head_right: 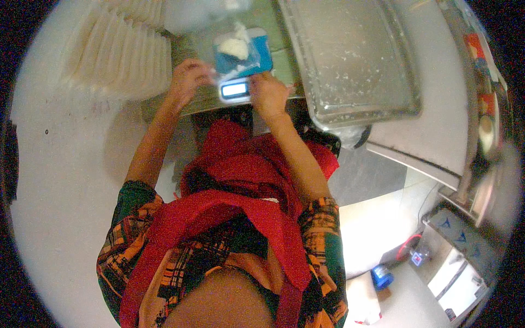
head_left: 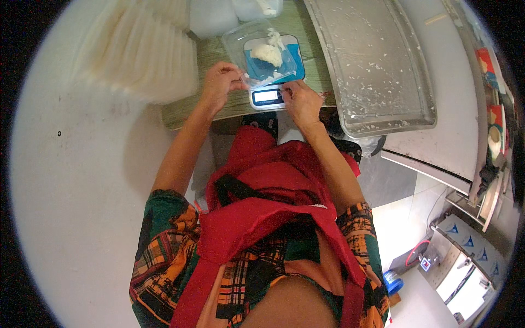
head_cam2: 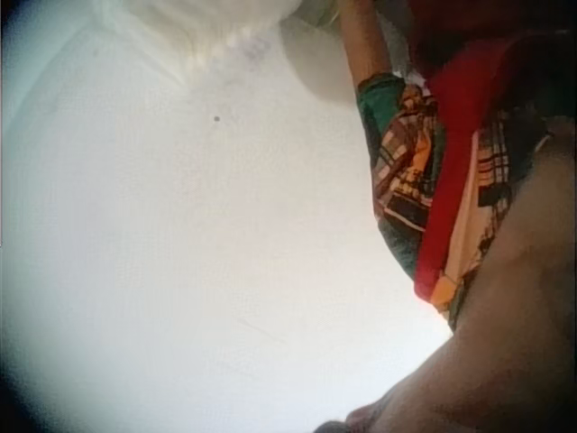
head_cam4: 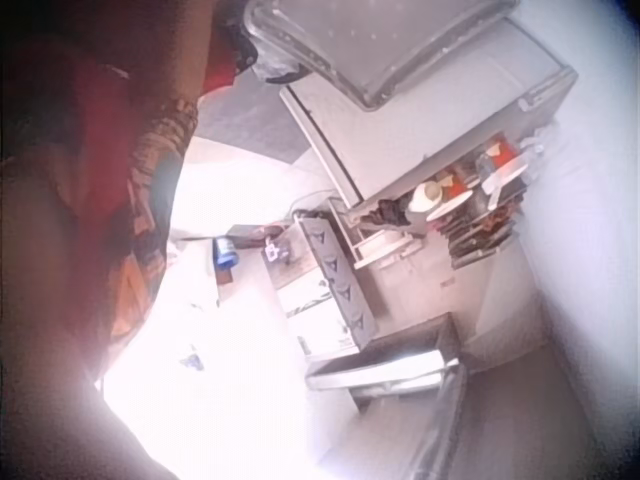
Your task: The person scoops a white dough-like substance from a metal tray into a clear plastic container placed on a digital scale. They repeatedly transfer portions, check the scale, and adjust the amount until the target weight is reached, then set the filled container aside.
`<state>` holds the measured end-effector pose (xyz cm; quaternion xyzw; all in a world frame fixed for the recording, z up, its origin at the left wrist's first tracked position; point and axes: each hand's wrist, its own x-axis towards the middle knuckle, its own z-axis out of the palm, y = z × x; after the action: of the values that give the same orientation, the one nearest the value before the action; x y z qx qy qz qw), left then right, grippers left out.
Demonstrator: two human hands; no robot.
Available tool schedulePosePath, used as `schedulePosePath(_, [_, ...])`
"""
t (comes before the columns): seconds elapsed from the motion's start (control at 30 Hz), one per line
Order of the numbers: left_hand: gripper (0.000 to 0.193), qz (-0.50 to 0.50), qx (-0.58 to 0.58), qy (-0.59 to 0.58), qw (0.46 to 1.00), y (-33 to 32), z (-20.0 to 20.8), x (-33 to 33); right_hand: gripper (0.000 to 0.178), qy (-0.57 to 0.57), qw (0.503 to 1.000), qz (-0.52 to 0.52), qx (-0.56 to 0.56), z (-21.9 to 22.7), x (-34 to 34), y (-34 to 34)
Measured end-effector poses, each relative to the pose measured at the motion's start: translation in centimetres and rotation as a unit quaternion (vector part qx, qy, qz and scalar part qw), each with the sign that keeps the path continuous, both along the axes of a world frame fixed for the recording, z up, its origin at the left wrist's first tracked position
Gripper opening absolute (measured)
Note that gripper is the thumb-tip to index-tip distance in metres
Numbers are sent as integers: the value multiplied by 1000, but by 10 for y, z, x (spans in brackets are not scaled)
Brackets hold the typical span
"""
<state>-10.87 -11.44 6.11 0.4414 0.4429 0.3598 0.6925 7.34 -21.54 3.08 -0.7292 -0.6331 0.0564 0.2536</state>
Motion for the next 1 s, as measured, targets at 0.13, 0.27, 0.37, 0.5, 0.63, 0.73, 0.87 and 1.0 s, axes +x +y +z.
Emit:
schedulePosePath(0.13, [9, 11, -9, 13, 1000, -3, 6, 3, 10, 75, 996, 18, -39, 15, 0, -6])
schedulePosePath(0.27, [10, 0, 8, 10, 1000, 0, -2, 0, 12, 354, 935, -14, 17, 20, 15, -20])
schedulePosePath(0.37, [10, -5, 21, 24, 999, 1, -7, -2, 12, 507, 860, -18, 51, 51, 22, -20])
schedulePosePath(0.5, [10, -24, 38, 71, 996, -3, -1, 2, 16, 420, 906, -36, 26, 46, 34, -3])
schedulePosePath(0.63, [10, -16, 32, 60, 998, -7, 1, 5, 17, 390, 921, 8, -5, 32, 40, 9])
schedulePosePath(0.73, [11, -6, 34, 55, 998, -7, -2, 5, 17, 352, 935, 9, -40, 27, 42, 15])
schedulePosePath(0.87, [11, -25, 33, 84, 996, -4, -2, 5, 20, 340, 938, -4, -65, 19, 43, 24])
schedulePosePath(1.0, [10, -22, 41, 69, 997, -5, -5, 5, 22, 356, 928, -28, -106, 29, 41, 27])
